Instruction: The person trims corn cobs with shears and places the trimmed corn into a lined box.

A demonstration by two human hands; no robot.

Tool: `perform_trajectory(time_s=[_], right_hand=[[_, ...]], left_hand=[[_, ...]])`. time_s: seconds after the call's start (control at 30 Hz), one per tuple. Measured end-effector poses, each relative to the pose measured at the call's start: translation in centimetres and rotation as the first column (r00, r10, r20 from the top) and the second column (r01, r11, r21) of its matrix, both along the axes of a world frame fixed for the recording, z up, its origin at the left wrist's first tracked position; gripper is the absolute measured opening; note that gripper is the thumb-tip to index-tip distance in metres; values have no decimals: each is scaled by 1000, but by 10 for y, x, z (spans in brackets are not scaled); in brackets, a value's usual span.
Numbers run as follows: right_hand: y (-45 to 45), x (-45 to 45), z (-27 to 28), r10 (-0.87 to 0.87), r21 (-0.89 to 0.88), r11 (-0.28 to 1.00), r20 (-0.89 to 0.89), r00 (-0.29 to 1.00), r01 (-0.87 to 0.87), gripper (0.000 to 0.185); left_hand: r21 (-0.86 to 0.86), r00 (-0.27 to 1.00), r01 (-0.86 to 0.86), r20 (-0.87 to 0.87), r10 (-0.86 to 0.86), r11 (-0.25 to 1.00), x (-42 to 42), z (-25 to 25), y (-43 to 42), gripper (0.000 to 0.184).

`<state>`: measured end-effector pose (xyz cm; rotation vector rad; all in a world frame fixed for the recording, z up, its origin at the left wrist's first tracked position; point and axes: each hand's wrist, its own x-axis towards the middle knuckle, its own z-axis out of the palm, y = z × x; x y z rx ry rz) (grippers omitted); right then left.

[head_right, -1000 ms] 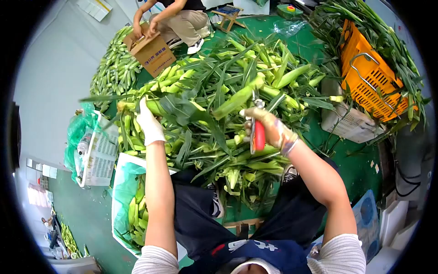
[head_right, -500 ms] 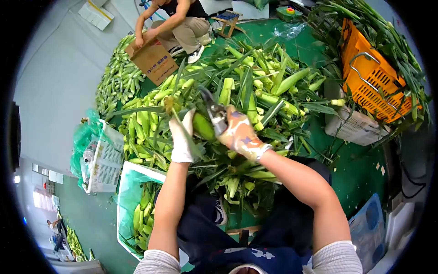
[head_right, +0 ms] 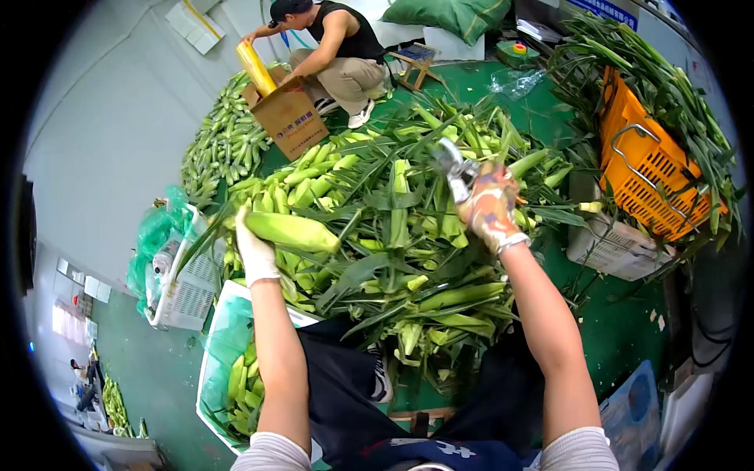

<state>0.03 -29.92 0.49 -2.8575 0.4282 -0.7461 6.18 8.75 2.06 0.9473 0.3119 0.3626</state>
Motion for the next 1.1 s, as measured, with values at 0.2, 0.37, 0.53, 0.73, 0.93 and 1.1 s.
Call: perform_trajectory(time_s=[0.2, 0.37, 0.53, 0.73, 0.93, 1.1], right_hand=[[64, -32, 14, 530, 648, 676, -98, 842, -351, 68], [98, -31, -29, 674, 968, 107, 99, 732, -229, 58], [110, -46, -24, 646, 857, 305, 133, 752, -414, 61], [86, -57, -6, 802, 829, 431, -172, 572, -355, 68], [66, -49, -22, 815, 738, 494, -209, 540, -460, 75], [59, -51, -16, 833, 788, 428, -155, 531, -442, 71]], left_hand=[[130, 969, 227, -133, -210, 965, -4, -3, -59, 29], [57, 933, 343, -136, -334, 937, -7, -12, -105, 38], [185, 876, 483, -111, -470, 856, -43, -4, -133, 43], [611, 817, 550, -249, -520, 570, -53, 1, -112, 45], [916, 874, 364, -399, -278, -168, -63, 0, -97, 59], [859, 820, 278, -445, -360, -430, -83, -2, -117, 39]])
